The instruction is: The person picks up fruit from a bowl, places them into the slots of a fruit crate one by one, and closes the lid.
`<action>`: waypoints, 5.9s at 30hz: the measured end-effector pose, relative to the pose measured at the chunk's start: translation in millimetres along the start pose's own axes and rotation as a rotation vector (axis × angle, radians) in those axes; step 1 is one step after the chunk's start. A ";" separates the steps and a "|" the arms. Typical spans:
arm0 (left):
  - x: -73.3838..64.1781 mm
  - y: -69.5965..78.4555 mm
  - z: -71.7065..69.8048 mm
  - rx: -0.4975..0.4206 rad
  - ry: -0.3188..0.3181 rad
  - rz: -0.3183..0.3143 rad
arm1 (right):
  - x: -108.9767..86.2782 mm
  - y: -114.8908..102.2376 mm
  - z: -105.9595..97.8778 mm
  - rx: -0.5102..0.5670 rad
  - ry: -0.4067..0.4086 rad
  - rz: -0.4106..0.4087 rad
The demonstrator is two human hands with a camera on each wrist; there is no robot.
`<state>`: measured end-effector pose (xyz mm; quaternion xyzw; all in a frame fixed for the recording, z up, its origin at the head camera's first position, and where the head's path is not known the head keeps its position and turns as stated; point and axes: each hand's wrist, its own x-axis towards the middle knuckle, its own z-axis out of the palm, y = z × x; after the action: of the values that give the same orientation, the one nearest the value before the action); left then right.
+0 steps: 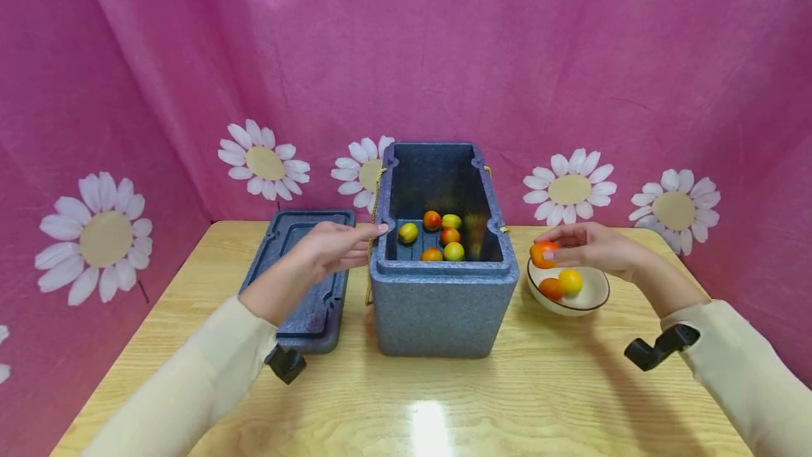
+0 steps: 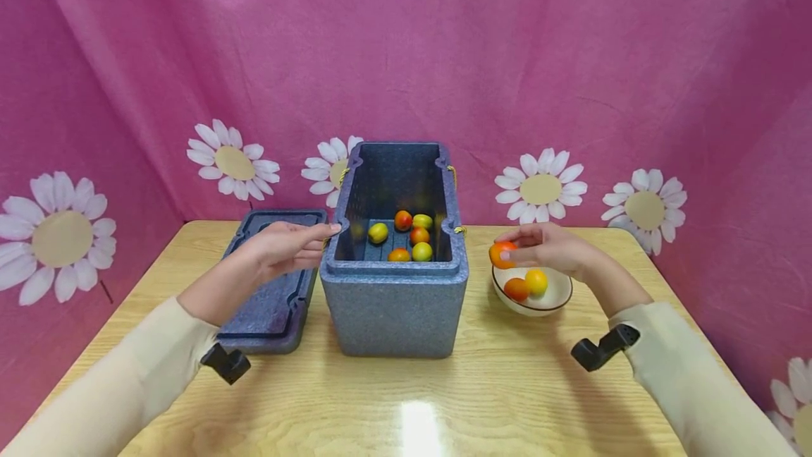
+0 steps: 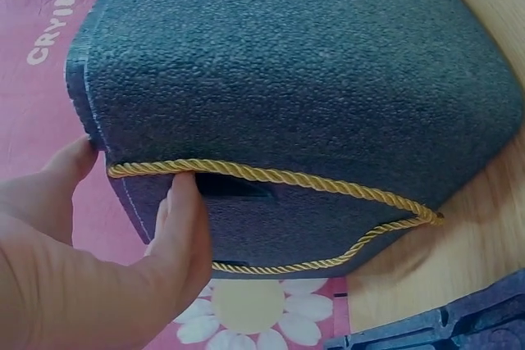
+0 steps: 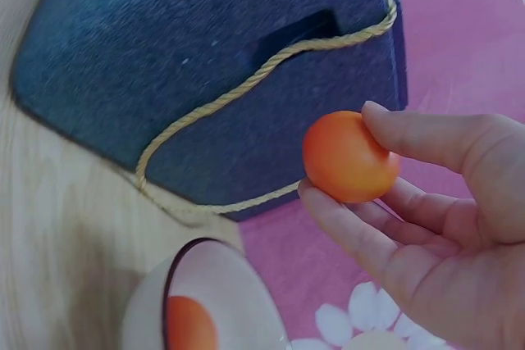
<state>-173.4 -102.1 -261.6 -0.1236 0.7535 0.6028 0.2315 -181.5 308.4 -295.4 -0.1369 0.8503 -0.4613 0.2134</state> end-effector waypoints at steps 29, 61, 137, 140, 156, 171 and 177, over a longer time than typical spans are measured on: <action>-3.1 16.4 -0.7 0.012 -0.083 -0.059 | 9.9 -80.6 -10.8 -0.116 0.049 -0.111; 0.9 9.4 -1.5 0.006 -0.068 -0.014 | 57.9 -153.0 8.9 -0.216 0.067 -0.130; -7.9 6.2 8.1 0.009 -0.020 -0.013 | 137.5 -176.5 38.9 -0.399 0.356 0.000; -8.3 6.4 7.2 0.007 -0.009 -0.015 | 124.6 -182.6 34.4 -0.386 0.332 -0.023; -4.9 0.6 1.6 0.051 0.008 -0.003 | 57.1 -105.0 16.9 -0.335 0.414 -0.121; -6.0 -0.1 1.8 0.050 -0.002 0.009 | 32.2 -7.9 12.9 -0.257 0.310 0.005; -4.7 -1.4 2.2 0.032 -0.003 0.009 | 27.6 17.1 14.6 -0.309 0.238 0.082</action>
<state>-168.3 -100.8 -260.8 -0.1155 0.7635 0.5917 0.2318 -199.1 295.2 -323.4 -0.0776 0.9351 -0.3291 0.1064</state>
